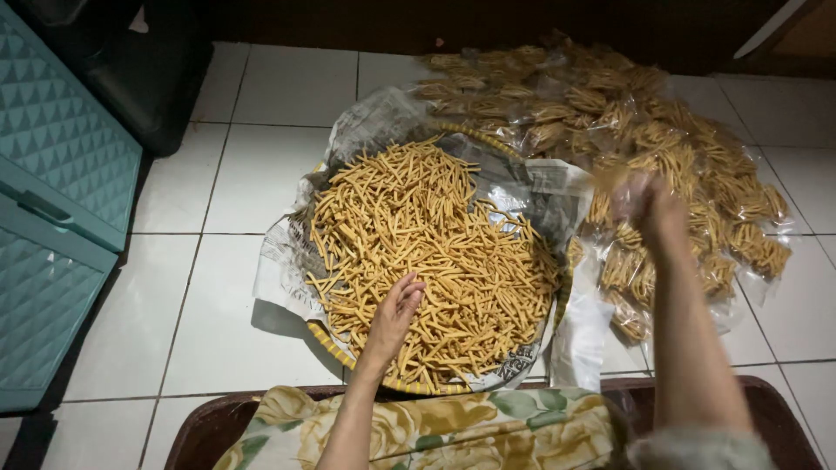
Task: Packaging thin stick-like snacks into small plastic bags
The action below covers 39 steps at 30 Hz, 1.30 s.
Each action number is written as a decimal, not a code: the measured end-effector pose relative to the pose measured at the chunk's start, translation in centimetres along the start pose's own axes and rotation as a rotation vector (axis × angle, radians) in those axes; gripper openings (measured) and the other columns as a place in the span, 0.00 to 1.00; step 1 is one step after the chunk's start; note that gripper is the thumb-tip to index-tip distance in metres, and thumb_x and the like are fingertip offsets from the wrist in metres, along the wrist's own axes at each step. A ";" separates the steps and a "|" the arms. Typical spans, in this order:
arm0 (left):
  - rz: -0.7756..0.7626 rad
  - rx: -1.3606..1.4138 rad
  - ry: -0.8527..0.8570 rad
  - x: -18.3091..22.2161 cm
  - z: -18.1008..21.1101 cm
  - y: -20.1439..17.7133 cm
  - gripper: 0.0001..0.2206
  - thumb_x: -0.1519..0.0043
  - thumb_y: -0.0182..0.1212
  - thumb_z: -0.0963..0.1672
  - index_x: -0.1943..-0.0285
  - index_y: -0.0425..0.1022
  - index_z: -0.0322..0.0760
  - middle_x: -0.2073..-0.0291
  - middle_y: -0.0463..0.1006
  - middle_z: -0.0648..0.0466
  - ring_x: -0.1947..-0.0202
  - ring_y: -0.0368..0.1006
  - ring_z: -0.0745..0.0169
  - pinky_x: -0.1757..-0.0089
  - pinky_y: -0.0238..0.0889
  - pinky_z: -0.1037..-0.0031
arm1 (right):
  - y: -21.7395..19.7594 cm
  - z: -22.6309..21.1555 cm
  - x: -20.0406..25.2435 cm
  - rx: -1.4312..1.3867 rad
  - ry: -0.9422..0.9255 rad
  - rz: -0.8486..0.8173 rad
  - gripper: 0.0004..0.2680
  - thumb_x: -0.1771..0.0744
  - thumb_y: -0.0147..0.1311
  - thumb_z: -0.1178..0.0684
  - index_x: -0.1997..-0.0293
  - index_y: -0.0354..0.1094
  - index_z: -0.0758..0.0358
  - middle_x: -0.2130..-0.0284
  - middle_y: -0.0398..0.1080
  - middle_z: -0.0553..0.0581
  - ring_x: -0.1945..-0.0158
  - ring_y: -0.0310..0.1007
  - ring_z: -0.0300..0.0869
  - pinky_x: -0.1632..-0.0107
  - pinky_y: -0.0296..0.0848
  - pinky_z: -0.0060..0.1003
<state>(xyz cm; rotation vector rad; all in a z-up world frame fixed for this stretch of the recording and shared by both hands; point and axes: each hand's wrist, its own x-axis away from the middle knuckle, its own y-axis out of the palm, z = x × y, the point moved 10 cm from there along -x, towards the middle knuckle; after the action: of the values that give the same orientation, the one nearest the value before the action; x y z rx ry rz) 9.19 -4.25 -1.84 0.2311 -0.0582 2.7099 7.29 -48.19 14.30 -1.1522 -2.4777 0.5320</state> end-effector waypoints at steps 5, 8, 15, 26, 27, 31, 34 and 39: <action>0.013 -0.011 -0.041 0.0 0.3 -0.6 0.31 0.38 0.47 0.57 0.26 0.57 0.48 0.34 0.71 0.51 0.34 0.68 0.53 0.38 0.61 0.51 | 0.6 -6.6 -3.3 -0.462 -0.362 -0.185 0.13 0.32 0.39 0.37 0.50 0.58 0.49 0.42 0.62 0.54 0.37 0.68 0.48 0.43 0.76 0.42; 0.020 0.040 -0.035 0.1 -0.2 -0.8 0.31 0.38 0.51 0.55 0.26 0.58 0.45 0.35 0.73 0.51 0.34 0.68 0.55 0.39 0.63 0.56 | 0.2 -0.2 -3.1 -0.310 -0.237 -0.059 0.11 0.32 0.42 0.42 0.50 0.62 0.52 0.46 0.67 0.56 0.43 0.70 0.46 0.49 0.73 0.37; 0.010 0.103 0.144 0.6 -0.2 -0.4 0.25 0.30 0.51 0.44 0.25 0.56 0.29 0.40 0.73 0.32 0.41 0.72 0.37 0.42 0.64 0.52 | -3.9 34.5 -7.0 0.658 -0.029 -0.034 0.14 0.36 0.60 0.33 0.52 0.79 0.44 0.57 0.79 0.54 0.49 0.77 0.58 0.48 0.73 0.54; 0.006 0.013 0.117 0.6 -2.2 -0.2 0.22 0.31 0.51 0.42 0.27 0.60 0.31 0.43 0.75 0.34 0.45 0.75 0.43 0.43 0.66 0.56 | -2.3 45.6 -2.8 0.520 0.184 0.074 0.15 0.43 0.73 0.34 0.61 0.80 0.46 0.67 0.80 0.51 0.53 0.78 0.55 0.55 0.76 0.48; 0.012 0.026 0.119 0.7 -2.1 -0.2 0.22 0.31 0.51 0.41 0.27 0.60 0.31 0.44 0.75 0.34 0.45 0.75 0.44 0.43 0.66 0.55 | -2.9 46.6 -3.2 0.541 0.202 0.117 0.11 0.42 0.72 0.36 0.63 0.80 0.42 0.68 0.79 0.50 0.54 0.79 0.54 0.57 0.78 0.49; 0.012 0.057 0.083 1.0 -1.7 0.1 0.22 0.31 0.53 0.42 0.27 0.61 0.31 0.43 0.75 0.34 0.43 0.75 0.42 0.43 0.66 0.55 | -4.2 41.5 -1.1 0.617 0.143 0.083 0.10 0.35 0.61 0.36 0.59 0.81 0.45 0.67 0.80 0.58 0.55 0.79 0.60 0.55 0.77 0.53; 0.041 0.155 0.114 1.3 -0.5 0.3 0.23 0.32 0.56 0.42 0.28 0.62 0.29 0.43 0.75 0.33 0.44 0.75 0.42 0.43 0.66 0.55 | -3.2 31.5 1.0 0.624 0.015 0.084 0.23 0.30 0.54 0.32 0.53 0.78 0.69 0.61 0.77 0.77 0.49 0.74 0.70 0.46 0.71 0.63; -0.061 0.190 0.127 -0.4 -2.0 2.6 0.21 0.36 0.64 0.44 0.33 0.72 0.34 0.43 0.78 0.40 0.42 0.74 0.47 0.43 0.67 0.58 | 7.7 10.1 11.0 -0.111 -0.217 -0.488 0.10 0.32 0.58 0.54 0.49 0.75 0.69 0.62 0.77 0.67 0.58 0.75 0.48 0.49 0.74 0.47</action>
<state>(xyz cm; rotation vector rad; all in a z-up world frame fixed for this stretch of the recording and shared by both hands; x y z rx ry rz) 8.18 -6.59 -3.89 0.1131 0.2405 2.6623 0.90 -36.84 3.67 -0.5051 -2.8695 0.3963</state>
